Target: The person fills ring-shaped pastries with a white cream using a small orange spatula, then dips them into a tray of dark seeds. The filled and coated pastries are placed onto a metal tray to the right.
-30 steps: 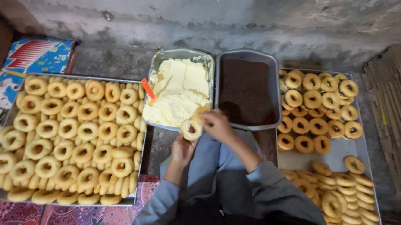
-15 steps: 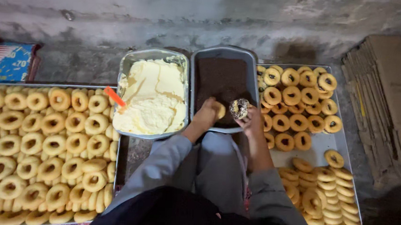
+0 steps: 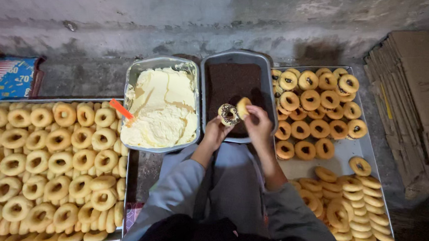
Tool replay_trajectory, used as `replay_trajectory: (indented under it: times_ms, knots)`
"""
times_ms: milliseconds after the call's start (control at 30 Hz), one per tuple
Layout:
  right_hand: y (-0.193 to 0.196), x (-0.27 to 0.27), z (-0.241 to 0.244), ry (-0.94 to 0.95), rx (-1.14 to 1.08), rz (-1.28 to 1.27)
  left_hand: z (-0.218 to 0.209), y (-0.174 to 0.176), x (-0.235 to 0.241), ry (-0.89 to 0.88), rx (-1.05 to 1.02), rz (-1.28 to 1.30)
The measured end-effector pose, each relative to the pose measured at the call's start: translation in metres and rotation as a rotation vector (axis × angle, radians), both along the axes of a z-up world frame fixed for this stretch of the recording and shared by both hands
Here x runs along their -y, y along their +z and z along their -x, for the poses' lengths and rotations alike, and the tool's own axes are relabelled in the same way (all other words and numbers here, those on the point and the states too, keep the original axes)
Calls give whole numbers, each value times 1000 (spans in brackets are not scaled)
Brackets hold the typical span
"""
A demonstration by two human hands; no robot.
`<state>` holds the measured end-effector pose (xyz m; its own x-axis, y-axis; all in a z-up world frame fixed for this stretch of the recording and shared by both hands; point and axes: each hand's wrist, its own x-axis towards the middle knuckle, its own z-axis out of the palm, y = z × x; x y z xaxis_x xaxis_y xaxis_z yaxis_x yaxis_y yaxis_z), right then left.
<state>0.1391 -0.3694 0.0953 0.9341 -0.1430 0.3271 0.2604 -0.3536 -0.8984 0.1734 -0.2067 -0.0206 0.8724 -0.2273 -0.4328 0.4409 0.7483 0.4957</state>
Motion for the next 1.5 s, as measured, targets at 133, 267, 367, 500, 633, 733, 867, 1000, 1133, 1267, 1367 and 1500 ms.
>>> replay_trajectory:
  times_ms: [133, 267, 367, 500, 633, 733, 867, 1000, 1133, 1267, 1367, 1500]
  knots:
    - [44, -36, 3, 69, 431, 457, 6, 1, 3, -11, 57, 101]
    - [49, -36, -1, -173, 388, 381, -4, 9, 7, 14, 62, 180]
    - [20, -15, -20, -151, -608, -620, -5, 21, 11, -54, 13, 41]
    - [-42, 41, -29, 75, -617, -1198, -10, 43, 19, -308, -12, -271]
    - [-88, 133, -29, -219, -529, -1306, 1, 48, 18, -229, 429, -1621]
    - [-93, 222, -25, -442, -347, -1287, 15, 44, -1, 77, 664, -1674]
    - [-81, 306, -30, -571, -116, -1241, 36, 49, -25, 75, 577, -1587]
    - [-74, 346, -53, -724, -55, -1310, 69, 65, -47, 85, 397, -1316]
    - [-78, 362, -81, -780, -17, -1304, 106, 76, -60, 263, 527, -992]
    - [-85, 370, -108, -911, -173, -1249, 135, 91, -76, 264, 360, -941]
    - [-91, 372, -113, -844, -225, -1077, 140, 101, -85, 321, 363, -933]
    - [-93, 383, -107, -804, -402, -741, 141, 105, -87, 306, 306, -998]
